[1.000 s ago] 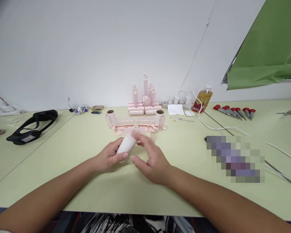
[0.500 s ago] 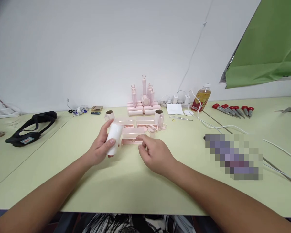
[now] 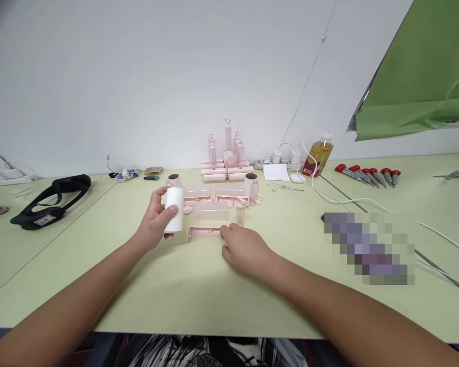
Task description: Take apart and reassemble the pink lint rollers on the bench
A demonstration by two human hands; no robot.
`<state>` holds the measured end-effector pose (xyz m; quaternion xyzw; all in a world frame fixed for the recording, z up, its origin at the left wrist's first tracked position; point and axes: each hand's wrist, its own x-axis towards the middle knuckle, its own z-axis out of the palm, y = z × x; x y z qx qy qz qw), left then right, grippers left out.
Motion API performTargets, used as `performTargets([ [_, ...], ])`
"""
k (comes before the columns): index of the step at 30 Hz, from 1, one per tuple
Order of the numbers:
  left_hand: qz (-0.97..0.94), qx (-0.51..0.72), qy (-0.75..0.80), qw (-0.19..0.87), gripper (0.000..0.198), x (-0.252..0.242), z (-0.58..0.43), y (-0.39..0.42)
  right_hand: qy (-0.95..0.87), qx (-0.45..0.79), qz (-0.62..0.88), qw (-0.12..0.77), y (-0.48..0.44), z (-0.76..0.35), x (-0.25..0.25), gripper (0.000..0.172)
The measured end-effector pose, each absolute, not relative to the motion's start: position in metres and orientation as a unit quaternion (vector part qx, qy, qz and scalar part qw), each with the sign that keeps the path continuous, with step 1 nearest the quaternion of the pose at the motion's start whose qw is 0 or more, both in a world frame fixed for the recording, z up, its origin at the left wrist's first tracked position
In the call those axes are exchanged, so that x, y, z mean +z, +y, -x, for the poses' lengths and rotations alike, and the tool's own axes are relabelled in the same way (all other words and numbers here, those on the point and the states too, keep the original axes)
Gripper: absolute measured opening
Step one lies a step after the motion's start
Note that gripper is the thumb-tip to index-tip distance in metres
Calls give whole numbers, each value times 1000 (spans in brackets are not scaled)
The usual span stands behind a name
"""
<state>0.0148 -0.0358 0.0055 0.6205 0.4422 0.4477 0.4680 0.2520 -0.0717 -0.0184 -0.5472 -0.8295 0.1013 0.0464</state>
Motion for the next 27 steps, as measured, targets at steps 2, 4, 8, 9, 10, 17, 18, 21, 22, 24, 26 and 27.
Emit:
performTargets([
  [2,-617,422,469,471,62,4,-17,-35,-835,118,534,64,-74,-250,-20,12],
  [4,-620,388,481,484,60,1,-20,-35,-839,127,522,89,-75,-249,-21,12],
  [8,-640,336,443,531,61,-8,-26,-36,-837,129,512,141,-75,-249,-19,17],
  [9,-644,327,431,541,62,-9,-27,-37,-835,133,511,153,-75,-249,-19,19],
  [10,-649,316,422,549,64,-11,-27,-37,-832,139,512,163,-74,-250,-18,21],
  [17,-686,212,399,570,67,-7,-23,-41,-778,272,540,172,-68,-250,-20,20],
  [18,-688,201,396,573,67,-6,-23,-42,-770,288,543,171,-67,-250,-21,18],
  [21,-692,183,384,583,63,-7,-25,-45,-747,332,550,172,-65,-249,-24,15],
  [22,-695,179,378,584,61,-7,-26,-46,-739,347,550,173,-64,-249,-24,15],
  [24,-704,160,365,588,59,-7,-27,-47,-728,377,544,178,-64,-249,-24,12],
  [26,-711,141,353,592,58,-7,-27,-48,-714,408,540,178,-64,-249,-23,8],
  [27,-712,135,350,593,58,-7,-27,-48,-703,427,541,176,-64,-249,-23,6],
])
